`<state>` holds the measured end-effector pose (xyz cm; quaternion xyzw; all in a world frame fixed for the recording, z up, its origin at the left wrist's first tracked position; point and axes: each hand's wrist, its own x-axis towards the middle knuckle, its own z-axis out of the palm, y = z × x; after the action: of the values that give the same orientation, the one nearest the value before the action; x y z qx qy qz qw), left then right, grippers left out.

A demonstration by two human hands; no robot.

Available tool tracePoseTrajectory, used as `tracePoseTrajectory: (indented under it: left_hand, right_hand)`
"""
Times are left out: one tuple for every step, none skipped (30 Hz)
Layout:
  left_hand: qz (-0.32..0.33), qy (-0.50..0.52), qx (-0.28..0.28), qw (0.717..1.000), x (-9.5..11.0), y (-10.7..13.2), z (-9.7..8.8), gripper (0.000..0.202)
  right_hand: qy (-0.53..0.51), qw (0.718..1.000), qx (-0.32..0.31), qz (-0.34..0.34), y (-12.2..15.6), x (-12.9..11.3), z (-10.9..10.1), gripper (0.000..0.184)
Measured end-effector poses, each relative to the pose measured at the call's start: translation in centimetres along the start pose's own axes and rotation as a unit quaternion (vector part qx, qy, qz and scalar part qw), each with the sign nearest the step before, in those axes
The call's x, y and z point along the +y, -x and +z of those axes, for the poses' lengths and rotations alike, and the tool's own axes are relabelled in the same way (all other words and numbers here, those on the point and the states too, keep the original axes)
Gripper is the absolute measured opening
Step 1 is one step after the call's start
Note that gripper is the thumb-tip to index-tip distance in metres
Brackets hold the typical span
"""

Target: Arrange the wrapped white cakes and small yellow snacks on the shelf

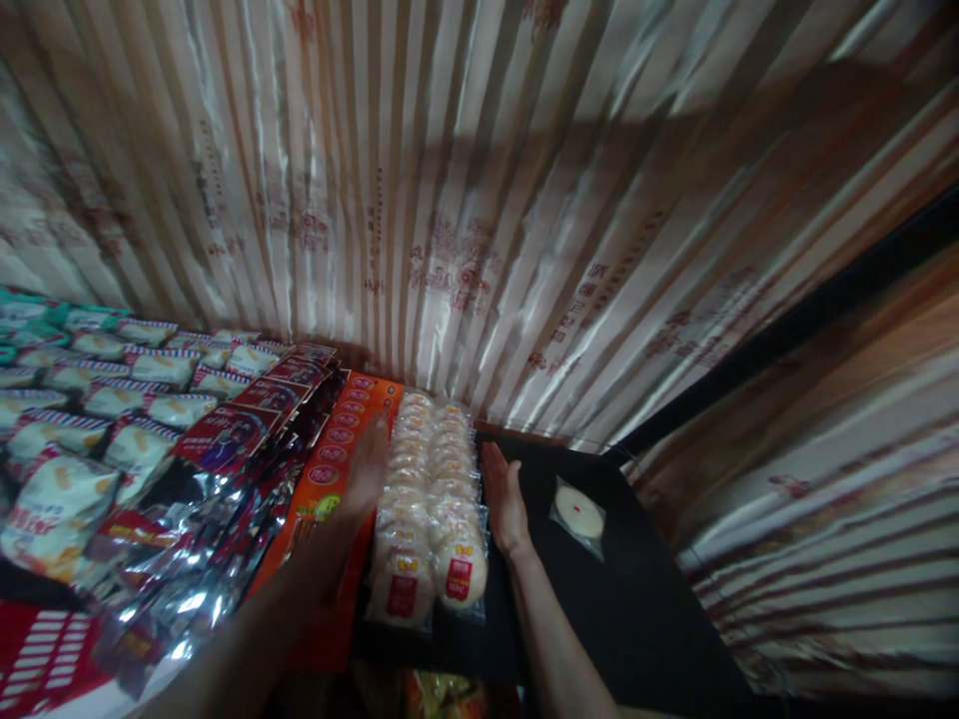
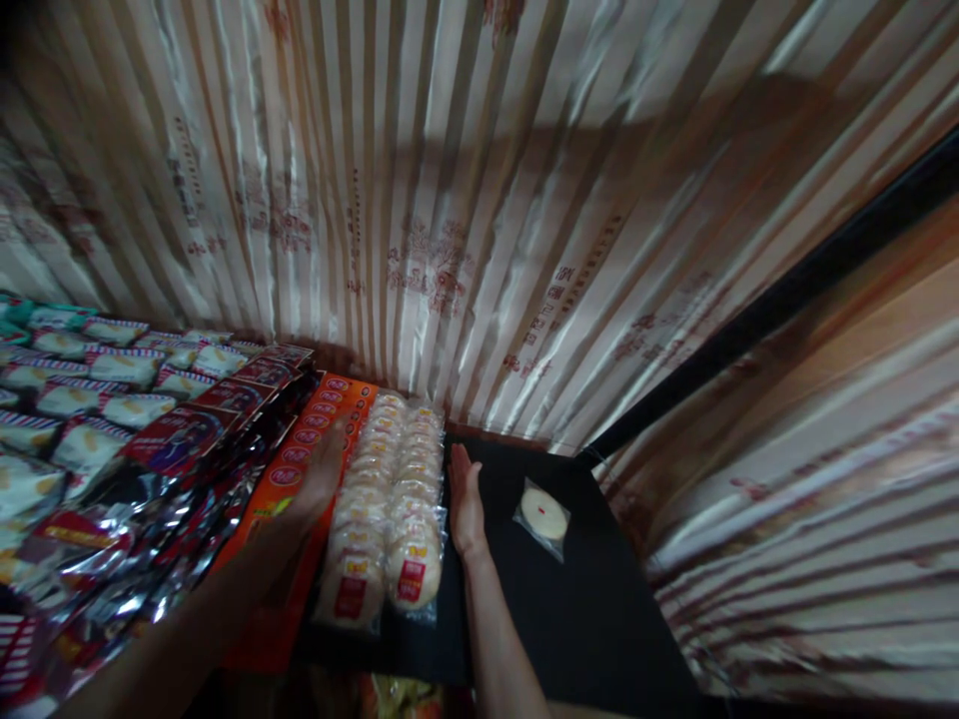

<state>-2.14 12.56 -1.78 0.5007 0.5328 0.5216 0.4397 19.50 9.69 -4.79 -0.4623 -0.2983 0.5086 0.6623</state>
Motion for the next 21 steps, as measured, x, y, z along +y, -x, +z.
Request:
tracePoseTrajectory:
  left_hand:
    - [0.034,-0.043,0.03,0.998,-0.3,1.1,-0.1,0.046]
    - [0.042,-0.054,0.045,0.997,-0.6,2.3,-0.1,0.046]
    - [0.048,-0.065,0.046,0.996,-0.8,3.5,-0.1,0.046]
    - [0.066,-0.102,0.036,0.992,-1.0,4.6,0.0,0.047]
    - [0.089,-0.134,0.008,0.987,-1.1,5.7,0.1,0.049]
    - [0.097,-0.143,-0.002,0.985,-1.1,6.7,0.2,0.05]
    - [0.098,-0.15,-0.007,0.984,-1.0,7.5,0.3,0.051]
    - [0.099,-0.175,-0.023,0.979,-0.9,8.2,0.5,0.051]
    - [0.106,-0.199,-0.033,0.974,-0.8,8.7,0.7,0.051]
    - [0.114,-0.219,-0.038,0.968,-0.7,9.0,0.8,0.051]
    - [0.122,-0.24,-0.041,0.962,-0.5,9.1,1.0,0.051]
    - [0.129,-0.255,-0.04,0.957,-0.5,9.1,1.1,0.05]
    - [0.134,-0.267,-0.037,0.954,-0.5,8.9,1.2,0.05]
    - [0.136,-0.276,-0.035,0.951,-0.5,8.7,1.3,0.049]
    - [0.136,-0.282,-0.034,0.949,-0.6,8.5,1.3,0.049]
    - [0.136,-0.287,-0.032,0.948,-0.7,8.3,1.4,0.049]
    - [0.134,-0.29,-0.031,0.947,-0.8,8.2,1.4,0.048]
    - [0.133,-0.292,-0.03,0.947,-1.0,8.0,1.4,0.048]
    - [0.134,-0.292,-0.029,0.947,-1.1,8.0,1.4,0.048]
    - [0.136,-0.292,-0.028,0.946,-1.2,7.9,1.5,0.048]
    - [0.138,-0.291,-0.027,0.946,-1.3,7.9,1.5,0.049]
  right_hand:
    - [0.0,1.0,-0.001,0.002,0.7,0.1,0.0,0.065]
    - [-0.002,1.0,-0.003,0.006,1.2,0.2,0.2,0.064]
    - [-0.008,1.0,-0.003,0.013,1.7,0.3,0.5,0.064]
    - [-0.017,1.0,-0.003,0.02,2.1,0.4,0.8,0.064]
    - [-0.028,0.999,-0.001,0.027,2.3,0.5,1.2,0.064]
    - [-0.039,0.999,0.002,0.032,2.4,0.5,1.5,0.064]
    - [-0.048,0.998,0.004,0.035,2.5,0.6,1.8,0.064]
    - [-0.053,0.998,0.006,0.037,2.6,0.7,2.1,0.064]
    - [-0.053,0.998,0.006,0.037,2.6,0.8,2.2,0.064]
    - [-0.052,0.998,0.005,0.035,2.6,0.9,2.3,0.064]
    - [-0.05,0.998,0.004,0.034,2.6,1.0,2.4,0.064]
    - [-0.048,0.998,0.003,0.031,2.6,1.2,2.3,0.065]
    - [-0.047,0.999,0.002,0.027,2.5,1.3,2.3,0.065]
    - [-0.046,0.999,0.001,0.023,2.5,1.5,2.3,0.065]
    - [-0.045,0.999,0.0,0.02,2.5,1.6,2.3,0.065]
    - [-0.044,0.999,0.001,0.017,2.5,1.7,2.3,0.065]
    - [-0.044,0.999,0.002,0.016,2.5,1.8,2.3,0.065]
    - [-0.046,0.999,0.003,0.016,2.5,1.8,2.3,0.064]
    - [-0.048,0.999,0.004,0.018,2.5,1.8,2.4,0.064]
    - [-0.052,0.998,0.005,0.02,2.5,1.7,2.4,0.063]
    - [-0.057,0.998,0.007,0.024,2.5,1.6,2.5,0.063]
